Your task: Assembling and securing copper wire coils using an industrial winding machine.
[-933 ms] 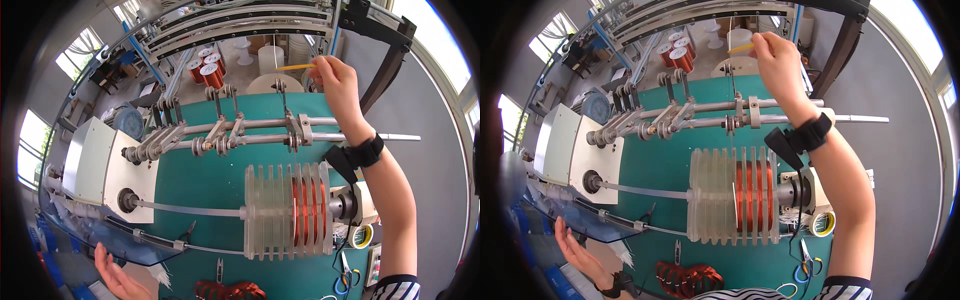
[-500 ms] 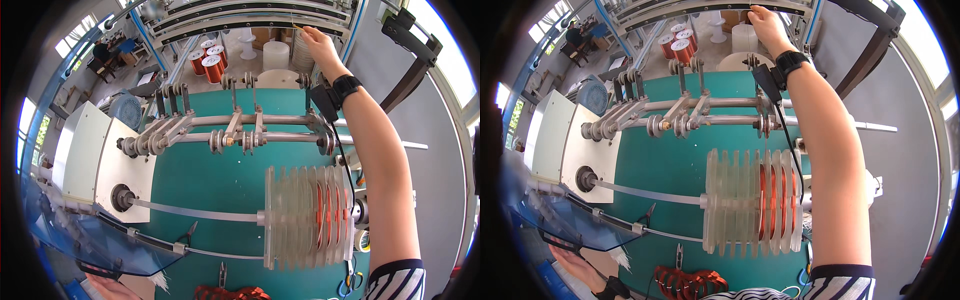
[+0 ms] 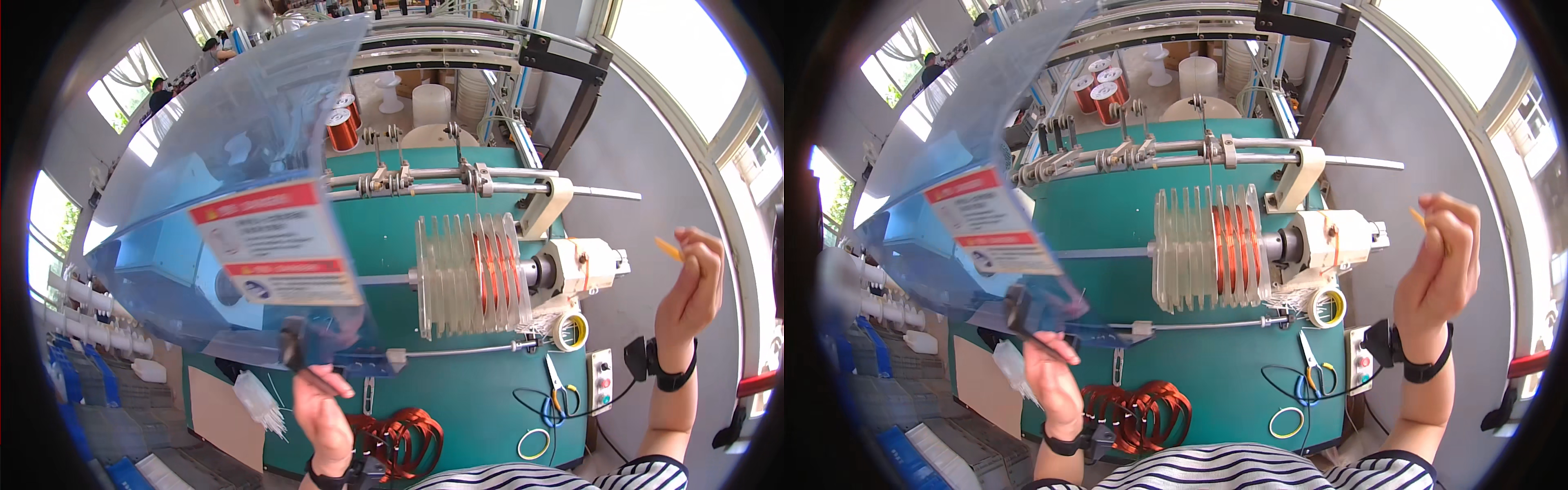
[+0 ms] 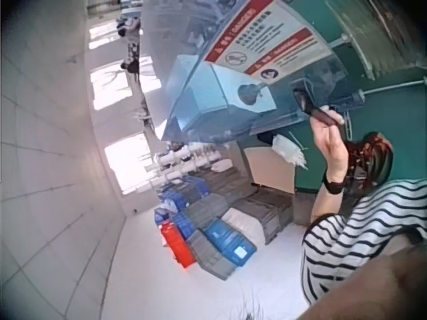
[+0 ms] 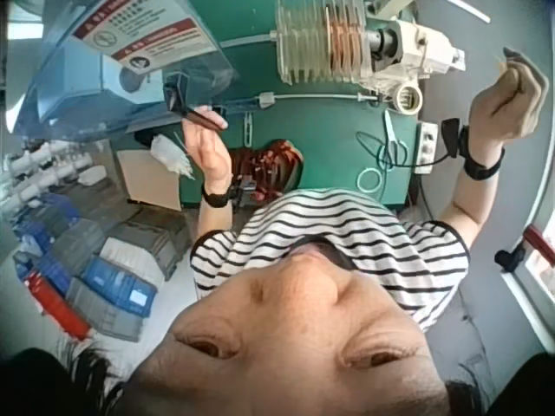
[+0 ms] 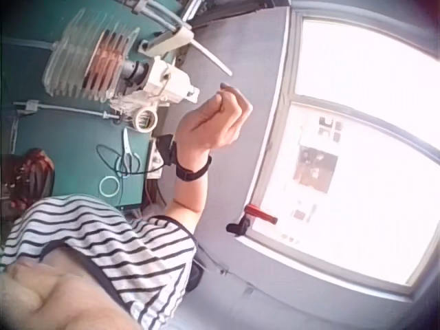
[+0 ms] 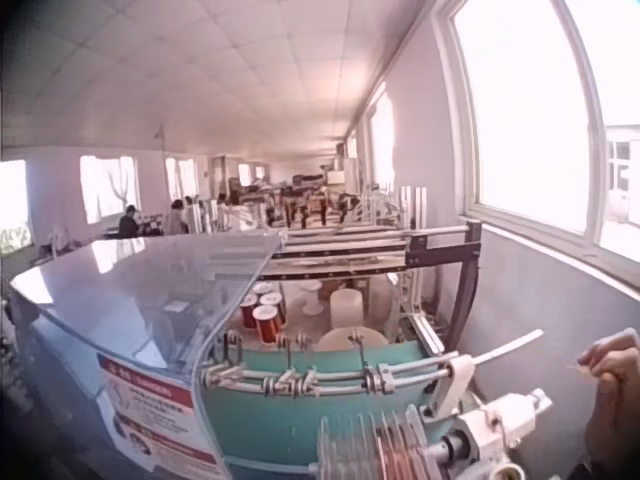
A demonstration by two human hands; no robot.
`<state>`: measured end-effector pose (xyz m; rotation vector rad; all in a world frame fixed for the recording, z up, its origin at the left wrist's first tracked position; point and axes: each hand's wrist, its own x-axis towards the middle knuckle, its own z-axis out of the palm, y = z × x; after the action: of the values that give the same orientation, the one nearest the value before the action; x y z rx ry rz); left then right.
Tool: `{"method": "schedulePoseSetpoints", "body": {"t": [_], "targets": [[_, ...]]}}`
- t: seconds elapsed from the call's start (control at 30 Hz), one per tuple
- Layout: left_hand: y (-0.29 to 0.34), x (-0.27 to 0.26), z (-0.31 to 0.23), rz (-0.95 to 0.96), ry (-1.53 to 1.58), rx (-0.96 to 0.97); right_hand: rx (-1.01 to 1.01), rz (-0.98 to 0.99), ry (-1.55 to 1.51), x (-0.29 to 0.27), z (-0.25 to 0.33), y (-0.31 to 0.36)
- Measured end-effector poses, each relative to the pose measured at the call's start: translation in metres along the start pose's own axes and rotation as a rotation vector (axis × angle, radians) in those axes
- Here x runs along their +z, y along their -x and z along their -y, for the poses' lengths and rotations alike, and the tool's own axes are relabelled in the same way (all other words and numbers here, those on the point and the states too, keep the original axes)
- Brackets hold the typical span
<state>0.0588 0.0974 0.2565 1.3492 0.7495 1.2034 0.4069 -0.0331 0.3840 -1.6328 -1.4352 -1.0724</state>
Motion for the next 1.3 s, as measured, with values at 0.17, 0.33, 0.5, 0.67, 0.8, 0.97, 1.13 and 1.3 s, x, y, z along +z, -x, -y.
{"method": "schedulePoseSetpoints", "body": {"t": [0.17, 0.33, 0.5, 0.67, 0.8, 0.97, 1.13, 1.3], "targets": [[0.020, 0.067, 0.007, 0.420, 0.201, -0.118, 0.557, 0.327, 0.189, -0.061, -0.003, 0.153], [0.031, 0.128, 0.011, 0.671, 0.115, 0.011, 0.843, 0.808, 0.555, -0.094, -0.008, 0.329], [0.045, 0.157, 0.020, 0.658, 0.073, 0.100, 0.843, 0.903, 0.684, -0.098, -0.001, 0.420], [0.055, 0.168, 0.031, 0.577, 0.072, 0.252, 0.805, 0.972, 0.718, -0.106, 0.010, 0.439], [0.057, 0.174, 0.030, 0.573, 0.157, 0.195, 0.786, 0.741, 0.672, -0.108, 0.011, 0.441], [0.059, 0.164, 0.034, 0.504, 0.202, 0.272, 0.774, 0.700, 0.801, -0.104, 0.024, 0.429], [0.095, 0.105, -0.043, 0.466, 0.041, 0.489, 0.739, 0.711, 0.711, -0.102, 0.002, 0.422], [0.156, 0.036, -0.115, 0.398, -0.172, 0.624, 0.547, 0.723, 0.571, -0.083, 0.030, 0.419]]}}
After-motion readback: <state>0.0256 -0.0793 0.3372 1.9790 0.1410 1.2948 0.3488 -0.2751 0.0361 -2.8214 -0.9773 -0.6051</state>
